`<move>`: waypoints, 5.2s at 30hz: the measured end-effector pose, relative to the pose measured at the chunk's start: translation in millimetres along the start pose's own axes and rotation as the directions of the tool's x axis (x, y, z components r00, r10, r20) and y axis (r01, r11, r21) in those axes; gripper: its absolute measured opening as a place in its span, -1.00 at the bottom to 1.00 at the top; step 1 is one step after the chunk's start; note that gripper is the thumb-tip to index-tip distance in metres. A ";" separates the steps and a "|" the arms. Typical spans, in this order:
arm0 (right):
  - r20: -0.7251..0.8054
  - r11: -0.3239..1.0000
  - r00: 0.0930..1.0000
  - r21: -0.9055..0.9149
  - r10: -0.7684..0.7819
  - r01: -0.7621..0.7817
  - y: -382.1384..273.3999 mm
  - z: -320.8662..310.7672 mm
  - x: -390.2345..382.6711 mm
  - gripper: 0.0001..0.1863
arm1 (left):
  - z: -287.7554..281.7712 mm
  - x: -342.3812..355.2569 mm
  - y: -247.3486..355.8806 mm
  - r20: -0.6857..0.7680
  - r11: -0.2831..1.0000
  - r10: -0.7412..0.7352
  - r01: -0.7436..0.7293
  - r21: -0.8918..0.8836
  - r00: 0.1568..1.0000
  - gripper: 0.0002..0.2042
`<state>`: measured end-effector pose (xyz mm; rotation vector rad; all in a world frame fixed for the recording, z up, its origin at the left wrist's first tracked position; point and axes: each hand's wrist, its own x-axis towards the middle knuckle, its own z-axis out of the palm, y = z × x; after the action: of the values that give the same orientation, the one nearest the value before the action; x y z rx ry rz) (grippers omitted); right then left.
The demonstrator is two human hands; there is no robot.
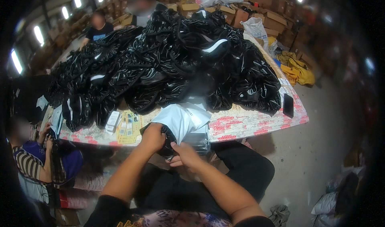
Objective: The person repeatedly picks black plastic mailer bags from a large pile, places a white shipping label on the table, inserts the bag, and folds the top to seal it. The process is repeated continuously with multiple bags and labels.
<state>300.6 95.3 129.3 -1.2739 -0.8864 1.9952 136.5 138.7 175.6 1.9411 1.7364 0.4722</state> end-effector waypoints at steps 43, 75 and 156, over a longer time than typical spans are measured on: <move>-0.145 0.926 0.976 0.322 -0.160 0.199 -18.6 12.4 8.9 -0.41 | 60.2 -12.1 -12.2 -0.401 0.930 0.166 -0.278 -0.239 0.901 -0.61; -0.318 0.902 0.873 -0.351 -0.369 0.253 23.5 -19.3 15.7 -0.68 | 38.2 -70.5 9.1 0.111 0.994 0.045 -0.033 -0.108 0.993 -0.56; 0.507 -0.213 0.353 -0.759 -0.787 0.615 25.2 -61.6 -12.3 -0.62 | -18.7 -92.2 -103.7 -0.327 0.883 0.444 -0.345 0.319 0.834 -0.48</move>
<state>358.6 83.9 96.3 -0.8511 -2.1941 0.2033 29.0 57.3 138.0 2.5537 1.6742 0.8828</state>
